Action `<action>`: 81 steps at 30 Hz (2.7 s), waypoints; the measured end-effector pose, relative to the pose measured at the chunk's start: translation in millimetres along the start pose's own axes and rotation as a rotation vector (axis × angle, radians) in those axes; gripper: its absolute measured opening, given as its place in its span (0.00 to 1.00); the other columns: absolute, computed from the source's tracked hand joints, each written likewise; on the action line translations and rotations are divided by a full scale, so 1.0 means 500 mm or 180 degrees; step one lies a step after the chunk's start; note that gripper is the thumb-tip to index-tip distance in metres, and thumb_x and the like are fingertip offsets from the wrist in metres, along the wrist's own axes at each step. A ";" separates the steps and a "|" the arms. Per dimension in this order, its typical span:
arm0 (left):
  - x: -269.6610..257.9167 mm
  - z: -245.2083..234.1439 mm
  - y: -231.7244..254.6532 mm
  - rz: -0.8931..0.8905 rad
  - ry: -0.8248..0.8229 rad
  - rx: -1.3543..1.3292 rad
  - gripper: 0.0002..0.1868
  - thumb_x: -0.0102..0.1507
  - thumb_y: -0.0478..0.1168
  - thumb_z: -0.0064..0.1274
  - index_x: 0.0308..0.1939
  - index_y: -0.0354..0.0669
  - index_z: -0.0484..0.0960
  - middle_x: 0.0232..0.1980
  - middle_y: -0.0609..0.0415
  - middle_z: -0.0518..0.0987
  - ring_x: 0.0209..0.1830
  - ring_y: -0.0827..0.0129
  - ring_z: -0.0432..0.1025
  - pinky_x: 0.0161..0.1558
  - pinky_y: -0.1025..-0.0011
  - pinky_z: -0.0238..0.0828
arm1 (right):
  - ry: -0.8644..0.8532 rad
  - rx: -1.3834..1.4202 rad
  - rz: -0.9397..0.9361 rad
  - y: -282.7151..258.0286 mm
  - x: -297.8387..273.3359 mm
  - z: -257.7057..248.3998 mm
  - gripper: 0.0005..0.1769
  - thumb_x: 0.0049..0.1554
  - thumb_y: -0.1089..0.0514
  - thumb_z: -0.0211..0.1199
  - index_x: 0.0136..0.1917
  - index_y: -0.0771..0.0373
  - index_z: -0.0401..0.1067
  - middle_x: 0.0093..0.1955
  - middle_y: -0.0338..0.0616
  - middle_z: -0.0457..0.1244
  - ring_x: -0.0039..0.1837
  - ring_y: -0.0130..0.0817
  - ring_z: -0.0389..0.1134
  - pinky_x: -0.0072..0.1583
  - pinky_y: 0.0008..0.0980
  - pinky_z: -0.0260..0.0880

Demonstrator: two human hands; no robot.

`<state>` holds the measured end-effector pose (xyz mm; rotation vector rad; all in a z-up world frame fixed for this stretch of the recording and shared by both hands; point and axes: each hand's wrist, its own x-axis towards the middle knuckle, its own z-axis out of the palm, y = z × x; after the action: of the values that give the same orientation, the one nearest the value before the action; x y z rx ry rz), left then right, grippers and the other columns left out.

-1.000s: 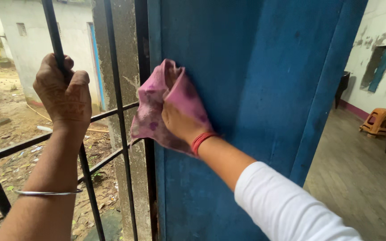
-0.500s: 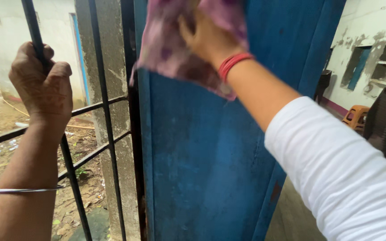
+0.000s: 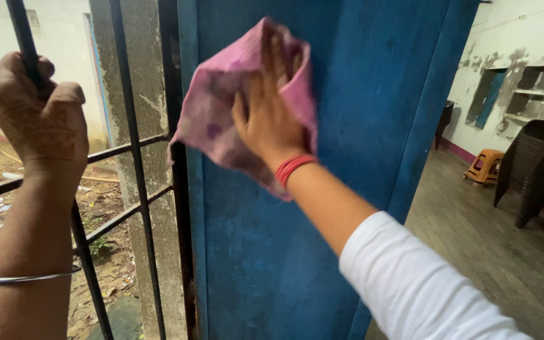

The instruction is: The person wipes the surface of a blue door with a pink cloth, moving the cloth in various directions to cover different areas of the door frame and panel.

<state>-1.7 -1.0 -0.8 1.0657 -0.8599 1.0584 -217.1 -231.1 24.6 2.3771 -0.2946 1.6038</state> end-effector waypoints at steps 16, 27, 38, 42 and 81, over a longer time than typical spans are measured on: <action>0.000 -0.013 0.035 0.0061 -0.0073 0.0350 0.09 0.58 0.26 0.49 0.42 0.38 0.75 0.32 0.60 0.71 0.27 0.80 0.64 0.28 0.80 0.61 | -0.1140 0.0997 -0.0352 0.020 0.092 0.065 0.28 0.65 0.44 0.49 0.65 0.70 0.65 0.58 0.72 0.66 0.61 0.64 0.68 0.66 0.50 0.64; 0.000 -0.008 0.058 -0.0220 -0.0009 0.0367 0.09 0.58 0.30 0.51 0.42 0.36 0.75 0.32 0.60 0.72 0.30 0.77 0.66 0.31 0.77 0.63 | 0.0637 -0.1313 -0.0543 0.082 0.110 -0.113 0.36 0.68 0.42 0.56 0.72 0.77 0.61 0.85 0.68 0.39 0.87 0.57 0.35 0.84 0.53 0.36; -0.002 -0.011 0.068 -0.0311 -0.0015 0.0041 0.08 0.57 0.30 0.51 0.41 0.37 0.74 0.33 0.60 0.70 0.29 0.78 0.64 0.30 0.78 0.62 | 0.0331 -0.0252 -0.0917 -0.072 -0.066 0.120 0.37 0.61 0.48 0.50 0.75 0.78 0.59 0.80 0.67 0.38 0.79 0.68 0.35 0.79 0.56 0.33; -0.008 -0.014 0.039 0.0071 -0.0025 0.0366 0.09 0.56 0.26 0.47 0.40 0.35 0.75 0.32 0.60 0.72 0.28 0.79 0.66 0.32 0.80 0.63 | -0.0015 0.0189 -0.0991 -0.070 -0.068 0.171 0.34 0.62 0.48 0.50 0.72 0.75 0.60 0.70 0.67 0.48 0.71 0.65 0.47 0.73 0.53 0.45; -0.004 -0.010 -0.011 -0.0068 -0.0080 0.0015 0.10 0.56 0.26 0.44 0.39 0.38 0.73 0.39 0.60 0.75 0.29 0.80 0.65 0.28 0.81 0.63 | -0.0420 0.0454 -0.0612 -0.013 -0.042 0.221 0.26 0.66 0.49 0.48 0.67 0.70 0.64 0.65 0.71 0.60 0.67 0.66 0.63 0.72 0.51 0.60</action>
<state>3.2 2.7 -5.7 1.0920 -0.8646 1.0315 -126.3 -260.2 -35.0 2.5343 0.0256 1.4282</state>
